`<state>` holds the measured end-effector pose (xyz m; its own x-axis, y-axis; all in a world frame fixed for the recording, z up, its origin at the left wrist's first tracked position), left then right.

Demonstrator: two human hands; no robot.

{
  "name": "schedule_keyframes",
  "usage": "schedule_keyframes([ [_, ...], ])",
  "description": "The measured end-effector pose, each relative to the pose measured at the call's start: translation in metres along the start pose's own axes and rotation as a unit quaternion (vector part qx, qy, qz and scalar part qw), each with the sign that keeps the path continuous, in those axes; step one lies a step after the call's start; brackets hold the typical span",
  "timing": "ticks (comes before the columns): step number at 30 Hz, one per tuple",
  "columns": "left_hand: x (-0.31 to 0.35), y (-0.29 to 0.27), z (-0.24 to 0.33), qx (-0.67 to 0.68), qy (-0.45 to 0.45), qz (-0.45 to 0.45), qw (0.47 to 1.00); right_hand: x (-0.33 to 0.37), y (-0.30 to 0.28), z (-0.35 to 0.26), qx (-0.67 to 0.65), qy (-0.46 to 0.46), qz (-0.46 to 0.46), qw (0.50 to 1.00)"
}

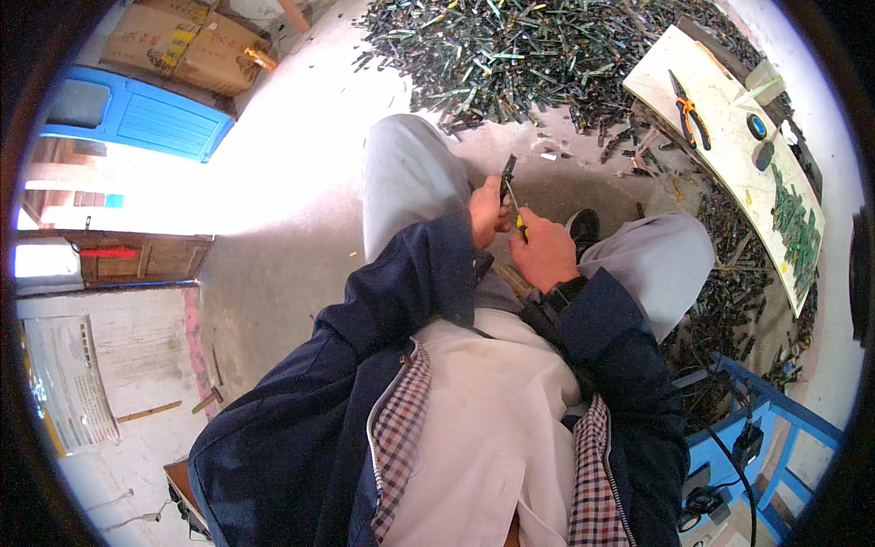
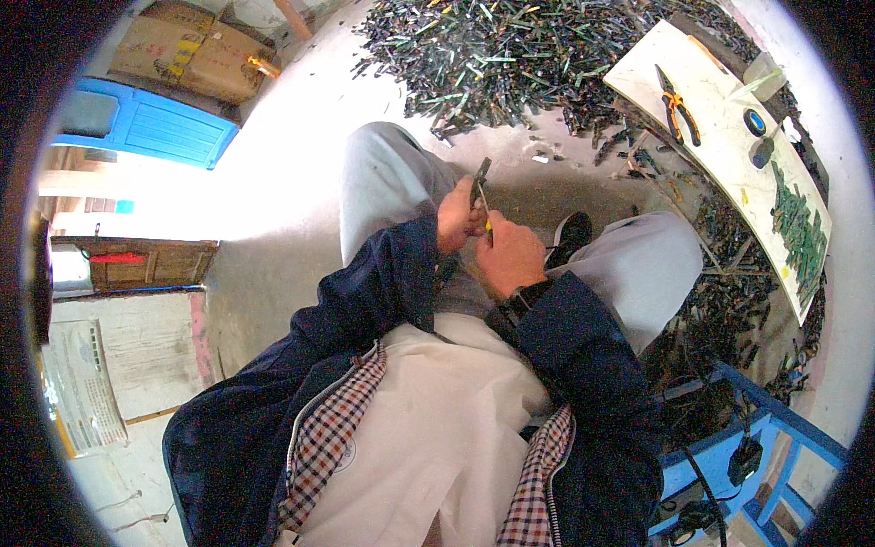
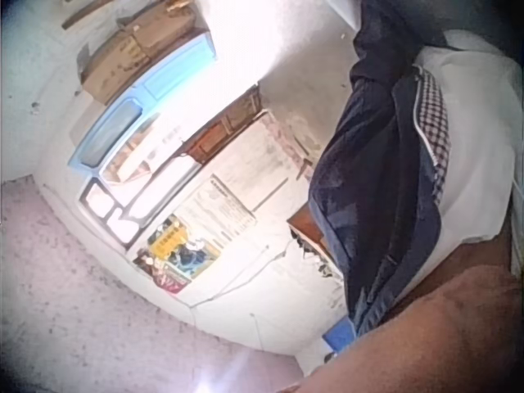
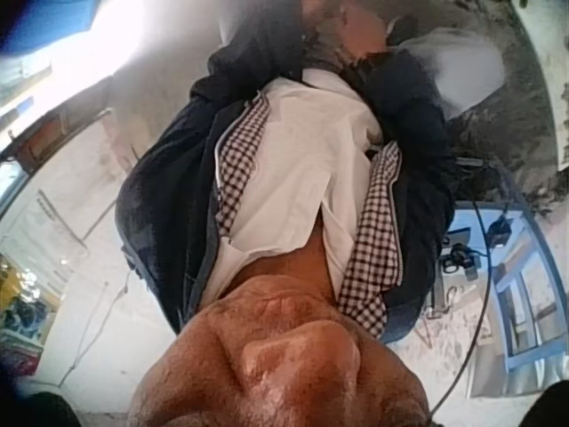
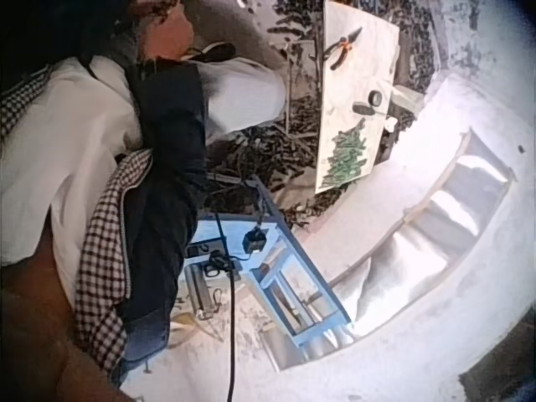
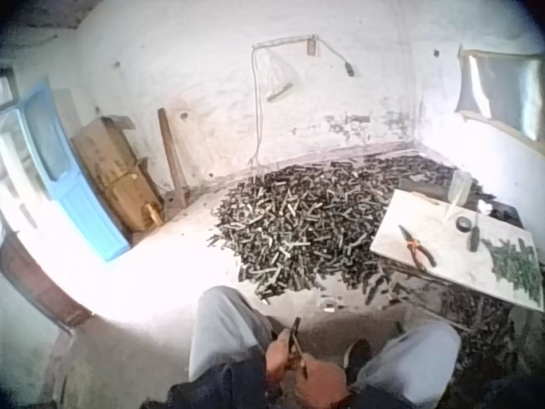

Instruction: The person sits on the floor and uses pliers and a screwdriver to disassemble small green electronic components. They repeatedly strip the casing and remove internal parts, dropping the debris onto a large pile on the floor.

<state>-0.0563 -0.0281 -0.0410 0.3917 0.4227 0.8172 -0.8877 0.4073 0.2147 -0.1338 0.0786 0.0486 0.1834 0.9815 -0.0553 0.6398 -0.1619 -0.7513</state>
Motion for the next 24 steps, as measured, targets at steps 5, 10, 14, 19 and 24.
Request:
schedule_keyframes([
  [5,-0.002,0.006,0.005,-0.003,0.005,-0.07,0.998,0.0,-0.004,0.002,0.004,-0.002,0.014,1.0],
  [10,0.008,0.015,0.012,0.049,-0.024,-0.135,0.989,-0.003,-0.007,0.014,-0.1,-0.056,0.07,0.991],
  [14,0.004,0.017,0.011,0.082,-0.062,-0.179,0.978,0.001,-0.006,0.008,0.0,-0.039,0.089,0.995],
  [19,-0.009,0.019,0.016,0.089,-0.04,-0.27,0.958,-0.001,-0.015,0.001,0.095,-0.014,0.042,0.994],
  [24,-0.008,0.008,0.008,0.124,-0.121,-0.324,0.93,0.001,-0.054,0.036,-0.154,-0.03,0.152,0.976],
])
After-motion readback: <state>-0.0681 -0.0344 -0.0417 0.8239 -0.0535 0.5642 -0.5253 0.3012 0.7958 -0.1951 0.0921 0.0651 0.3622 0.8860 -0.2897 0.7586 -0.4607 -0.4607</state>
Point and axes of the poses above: each hand's wrist, its own x-axis away from the middle knuckle, its own y-axis out of the palm, z = x × y, the point moved 5 cm from there along -x, towards the middle knuckle, and after that the axes turned 14 degrees about -y, right-handed, at the moved point
